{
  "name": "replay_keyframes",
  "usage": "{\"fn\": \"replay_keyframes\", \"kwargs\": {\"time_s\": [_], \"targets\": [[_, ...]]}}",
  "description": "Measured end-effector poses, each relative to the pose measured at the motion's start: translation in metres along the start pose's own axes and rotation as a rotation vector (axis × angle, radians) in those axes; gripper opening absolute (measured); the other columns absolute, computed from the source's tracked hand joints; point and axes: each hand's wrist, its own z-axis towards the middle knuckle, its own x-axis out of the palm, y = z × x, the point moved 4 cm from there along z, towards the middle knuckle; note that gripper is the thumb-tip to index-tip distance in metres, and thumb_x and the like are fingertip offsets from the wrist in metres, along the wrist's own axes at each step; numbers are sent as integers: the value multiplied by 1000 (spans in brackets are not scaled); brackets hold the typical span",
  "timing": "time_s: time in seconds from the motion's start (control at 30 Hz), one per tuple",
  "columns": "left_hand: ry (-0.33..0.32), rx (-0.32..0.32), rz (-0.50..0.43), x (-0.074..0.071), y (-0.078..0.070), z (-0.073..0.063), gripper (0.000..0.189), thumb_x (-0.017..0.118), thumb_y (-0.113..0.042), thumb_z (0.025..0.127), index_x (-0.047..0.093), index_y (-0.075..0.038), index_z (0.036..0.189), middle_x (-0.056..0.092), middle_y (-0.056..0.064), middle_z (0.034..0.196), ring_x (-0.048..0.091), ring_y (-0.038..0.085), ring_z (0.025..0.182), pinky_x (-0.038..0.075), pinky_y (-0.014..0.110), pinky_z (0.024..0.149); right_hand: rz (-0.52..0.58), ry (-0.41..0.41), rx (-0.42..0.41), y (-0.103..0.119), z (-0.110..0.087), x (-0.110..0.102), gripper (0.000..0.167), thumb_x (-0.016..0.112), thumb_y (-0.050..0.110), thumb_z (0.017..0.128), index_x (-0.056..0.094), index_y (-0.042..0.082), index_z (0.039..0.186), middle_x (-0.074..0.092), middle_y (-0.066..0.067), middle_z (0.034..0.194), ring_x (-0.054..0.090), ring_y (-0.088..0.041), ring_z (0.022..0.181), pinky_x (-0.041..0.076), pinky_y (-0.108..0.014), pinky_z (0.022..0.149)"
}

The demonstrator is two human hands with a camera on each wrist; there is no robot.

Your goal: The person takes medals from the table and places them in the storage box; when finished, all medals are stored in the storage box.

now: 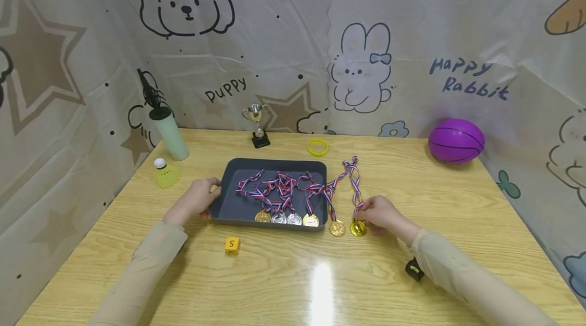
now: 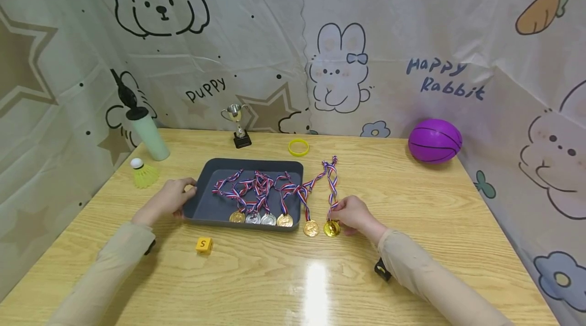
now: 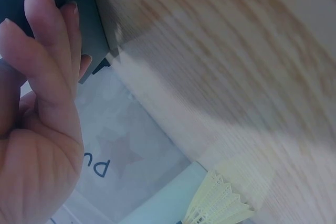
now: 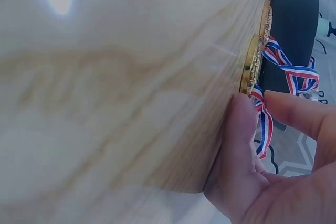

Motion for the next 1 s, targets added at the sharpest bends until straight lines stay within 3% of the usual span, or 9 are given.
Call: {"fn": "replay_keyframes", "kwargs": {"time_s": [0.53, 0.8, 1.0], "targets": [[2, 3, -6, 0, 2, 1, 37, 41, -14, 101, 48, 9, 129, 61, 10, 56, 57, 10, 36, 51, 30, 38, -80, -57, -18, 3, 1, 1, 14, 68, 14, 85, 61, 2, 85, 53, 0, 66, 47, -9, 53, 52, -25, 48], [1, 3, 2, 0, 1, 0, 37, 41, -15, 101, 47, 9, 130, 60, 10, 53, 56, 10, 35, 50, 29, 38, -72, -9, -39, 5, 1, 0, 12, 65, 14, 88, 63, 4, 80, 55, 1, 63, 48, -7, 52, 50, -22, 48], [3, 10, 10, 1, 1, 1, 38, 41, -15, 101, 47, 9, 130, 61, 10, 55, 56, 9, 36, 50, 29, 38, -23, -12, -1, 1, 2, -1, 11, 65, 13, 88, 63, 3, 84, 59, -2, 74, 53, -11, 60, 52, -23, 51]]}}
